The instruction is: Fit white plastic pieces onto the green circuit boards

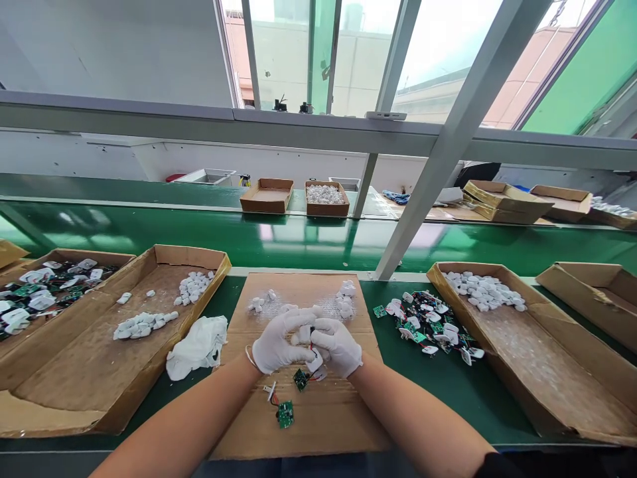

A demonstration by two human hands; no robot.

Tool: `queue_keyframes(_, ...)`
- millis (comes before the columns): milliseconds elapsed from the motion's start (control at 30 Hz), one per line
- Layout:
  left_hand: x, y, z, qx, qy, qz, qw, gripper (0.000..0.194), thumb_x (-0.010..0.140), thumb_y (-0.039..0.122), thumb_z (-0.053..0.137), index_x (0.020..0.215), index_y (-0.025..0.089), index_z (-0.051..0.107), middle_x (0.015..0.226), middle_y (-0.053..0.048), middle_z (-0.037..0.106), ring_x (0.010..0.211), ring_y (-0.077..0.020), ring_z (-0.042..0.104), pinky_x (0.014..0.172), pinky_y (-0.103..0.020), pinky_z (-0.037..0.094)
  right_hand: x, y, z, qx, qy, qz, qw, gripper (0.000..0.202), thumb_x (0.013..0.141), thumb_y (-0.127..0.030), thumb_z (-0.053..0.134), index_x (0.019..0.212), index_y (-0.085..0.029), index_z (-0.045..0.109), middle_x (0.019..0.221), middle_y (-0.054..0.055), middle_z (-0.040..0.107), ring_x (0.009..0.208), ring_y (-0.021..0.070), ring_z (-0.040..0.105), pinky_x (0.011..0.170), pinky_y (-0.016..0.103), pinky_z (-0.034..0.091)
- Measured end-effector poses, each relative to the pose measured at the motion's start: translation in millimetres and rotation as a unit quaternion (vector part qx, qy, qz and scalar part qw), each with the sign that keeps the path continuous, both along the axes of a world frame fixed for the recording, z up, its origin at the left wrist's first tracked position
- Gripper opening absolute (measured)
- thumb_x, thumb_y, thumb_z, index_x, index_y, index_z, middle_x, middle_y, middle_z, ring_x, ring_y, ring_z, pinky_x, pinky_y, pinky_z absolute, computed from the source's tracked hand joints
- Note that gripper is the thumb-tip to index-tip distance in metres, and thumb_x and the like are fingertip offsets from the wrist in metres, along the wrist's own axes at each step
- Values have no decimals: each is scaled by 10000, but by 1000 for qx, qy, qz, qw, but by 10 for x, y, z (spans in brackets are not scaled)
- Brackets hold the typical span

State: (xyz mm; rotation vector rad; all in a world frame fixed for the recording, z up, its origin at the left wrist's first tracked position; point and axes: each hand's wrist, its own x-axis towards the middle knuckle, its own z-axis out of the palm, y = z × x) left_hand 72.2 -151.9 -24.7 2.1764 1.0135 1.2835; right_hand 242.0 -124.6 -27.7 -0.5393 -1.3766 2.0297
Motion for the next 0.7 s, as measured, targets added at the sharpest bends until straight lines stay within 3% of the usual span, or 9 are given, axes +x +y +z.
queue_keyframes(100,-2,-10,53,7,45,23,999,508,706,557,731,1076,214,679,1133,-128,706,983,-256,661,898,-413,457,13,-17,36,-49,21,33,998,280,709,-421,749,735,-164,642,599,-11,579,456,96,495,433,208,391)
queue_keyframes(200,35,-28,96,24,75,35,996,461,726,545,720,1053,221,699,1064,-98,730,959,-242,667,889,-397,471,31,-29,56,-59,1,51,997,375,749,-512,692,647,-167,588,523,-19,541,411,92,462,390,205,360)
queue_keyframes(300,73,-41,100,39,97,43,994,449,756,561,682,1055,226,709,1064,-94,728,977,-243,663,888,-387,483,14,-38,9,-50,-46,24,997,441,780,-567,635,594,-174,562,447,-20,510,348,96,417,341,218,321)
queue_keyframes(467,69,-26,42,44,94,68,992,506,739,562,697,1113,222,696,1064,-96,729,1000,-250,665,892,-376,502,-47,-30,-141,3,-49,-50,998,405,763,-575,662,694,-179,615,457,-22,530,371,104,425,367,230,338)
queue_keyframes(600,64,-19,44,39,81,76,993,479,741,551,701,1095,229,703,1043,-89,733,971,-247,672,868,-381,513,-46,-15,-185,29,-40,-45,998,482,801,-607,597,580,-181,558,449,-12,516,377,100,436,361,224,328)
queue_keyframes(700,63,-19,57,40,76,67,994,488,749,555,691,1109,225,697,1064,-87,728,959,-247,671,854,-376,517,-40,-14,-182,23,-56,-41,997,416,765,-568,663,645,-173,605,468,-14,548,381,103,459,373,225,365)
